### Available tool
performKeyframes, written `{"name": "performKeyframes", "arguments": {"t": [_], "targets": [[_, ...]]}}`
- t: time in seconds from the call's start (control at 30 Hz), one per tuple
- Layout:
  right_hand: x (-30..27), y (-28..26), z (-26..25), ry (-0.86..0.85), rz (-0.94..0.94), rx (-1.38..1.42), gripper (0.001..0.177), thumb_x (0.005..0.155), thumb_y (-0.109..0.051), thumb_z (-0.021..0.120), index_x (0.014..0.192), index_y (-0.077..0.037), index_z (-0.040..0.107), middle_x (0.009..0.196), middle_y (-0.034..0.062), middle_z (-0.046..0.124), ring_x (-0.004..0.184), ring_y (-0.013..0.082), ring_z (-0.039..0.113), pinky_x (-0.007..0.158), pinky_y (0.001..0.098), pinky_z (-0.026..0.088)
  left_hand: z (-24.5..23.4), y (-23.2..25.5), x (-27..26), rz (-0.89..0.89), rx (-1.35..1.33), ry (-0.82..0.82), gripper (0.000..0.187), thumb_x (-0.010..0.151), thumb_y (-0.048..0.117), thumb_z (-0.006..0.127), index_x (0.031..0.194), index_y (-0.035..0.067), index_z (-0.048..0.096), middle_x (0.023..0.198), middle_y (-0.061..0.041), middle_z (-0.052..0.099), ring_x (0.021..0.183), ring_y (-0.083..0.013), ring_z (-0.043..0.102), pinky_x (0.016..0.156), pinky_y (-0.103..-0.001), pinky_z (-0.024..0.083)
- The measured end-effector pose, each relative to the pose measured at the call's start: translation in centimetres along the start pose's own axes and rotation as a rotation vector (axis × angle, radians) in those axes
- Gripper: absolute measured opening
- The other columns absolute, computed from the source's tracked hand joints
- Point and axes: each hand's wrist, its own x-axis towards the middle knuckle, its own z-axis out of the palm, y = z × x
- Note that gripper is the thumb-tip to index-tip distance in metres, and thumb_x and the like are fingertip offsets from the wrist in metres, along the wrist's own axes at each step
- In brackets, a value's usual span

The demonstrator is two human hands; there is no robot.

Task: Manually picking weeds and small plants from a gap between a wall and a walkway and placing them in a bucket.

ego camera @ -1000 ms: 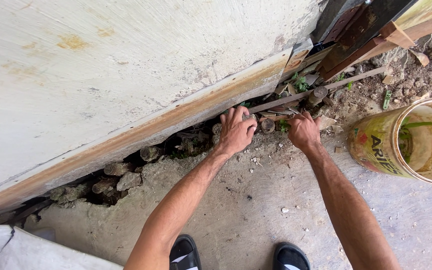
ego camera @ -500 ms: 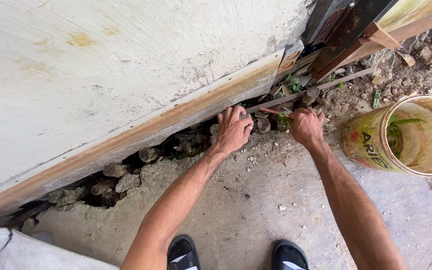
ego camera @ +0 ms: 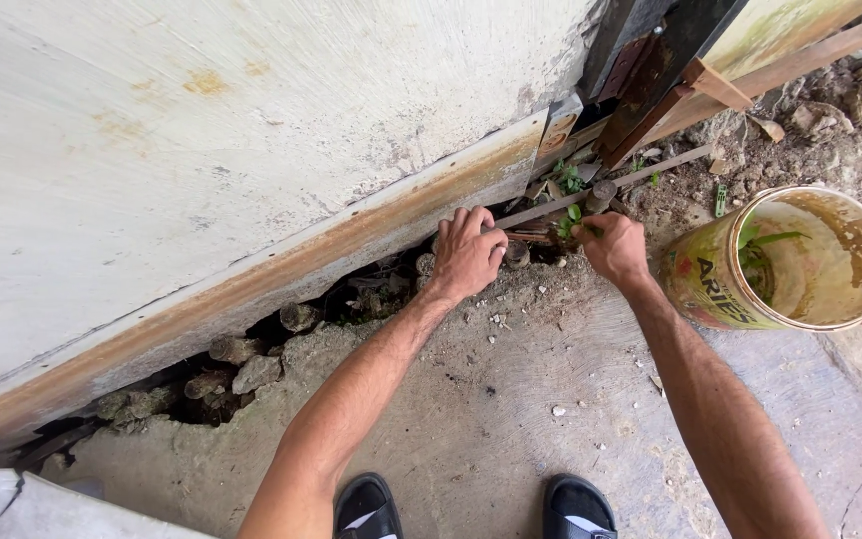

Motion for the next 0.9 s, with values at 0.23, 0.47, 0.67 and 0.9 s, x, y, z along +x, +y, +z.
{"name": "performKeyframes", "arguments": {"t": [0.23, 0.47, 0.67, 0.9], "targets": [[0.8, 0.5, 4.7, 0.054, 0.002, 0.536, 0.021, 0.096, -0.031, 0.077, 0.109, -0.016, 0.084, 0.093, 0.0042, 0.083, 0.059, -0.0013, 0.063, 0.044, 0.0197, 0.05, -1.3, 0.2, -0.6, -0.006, -0.019, 0.032, 0.002, 0.087, 0.019, 0.077, 0.087, 0.017, 0.077, 0.109, -0.003, 0.051, 0.107, -0.0223, 0.045, 0.09, -0.046, 0.035], [1.6, 4.9, 9.2, -0.132, 0.112, -0.137, 0.024, 0.102, -0.022, 0.061, 0.115, -0.019, 0.08, 0.093, 0.0084, 0.079, 0.042, 0.0074, 0.053, 0.034, 0.0271, 0.047, -1.4, -0.8, -2.0, -0.03, -0.046, 0.014, 0.002, 0.087, 0.018, 0.077, 0.086, 0.016, 0.076, 0.105, -0.003, 0.05, 0.105, -0.0213, 0.046, 0.089, -0.045, 0.035], [2.2, -0.1, 4.8, -0.078, 0.081, 0.09, 0.023, 0.101, -0.026, 0.068, 0.118, -0.014, 0.077, 0.09, 0.0109, 0.079, 0.045, 0.0054, 0.052, 0.037, 0.0256, 0.047, -1.8, -1.0, -1.9, -0.033, -0.035, 0.018, 0.002, 0.087, 0.017, 0.077, 0.085, 0.016, 0.076, 0.106, -0.002, 0.05, 0.105, -0.021, 0.046, 0.086, -0.045, 0.035], [0.1, -2.0, 3.5, -0.023, 0.218, 0.402, 0.025, 0.102, -0.033, 0.069, 0.115, -0.015, 0.08, 0.09, 0.0135, 0.08, 0.048, 0.0062, 0.046, 0.04, 0.0284, 0.036, -1.3, -1.0, -1.9, -0.022, -0.024, 0.015, 0.002, 0.087, 0.018, 0.076, 0.086, 0.016, 0.076, 0.107, -0.002, 0.049, 0.105, -0.0203, 0.046, 0.087, -0.044, 0.035]]}}
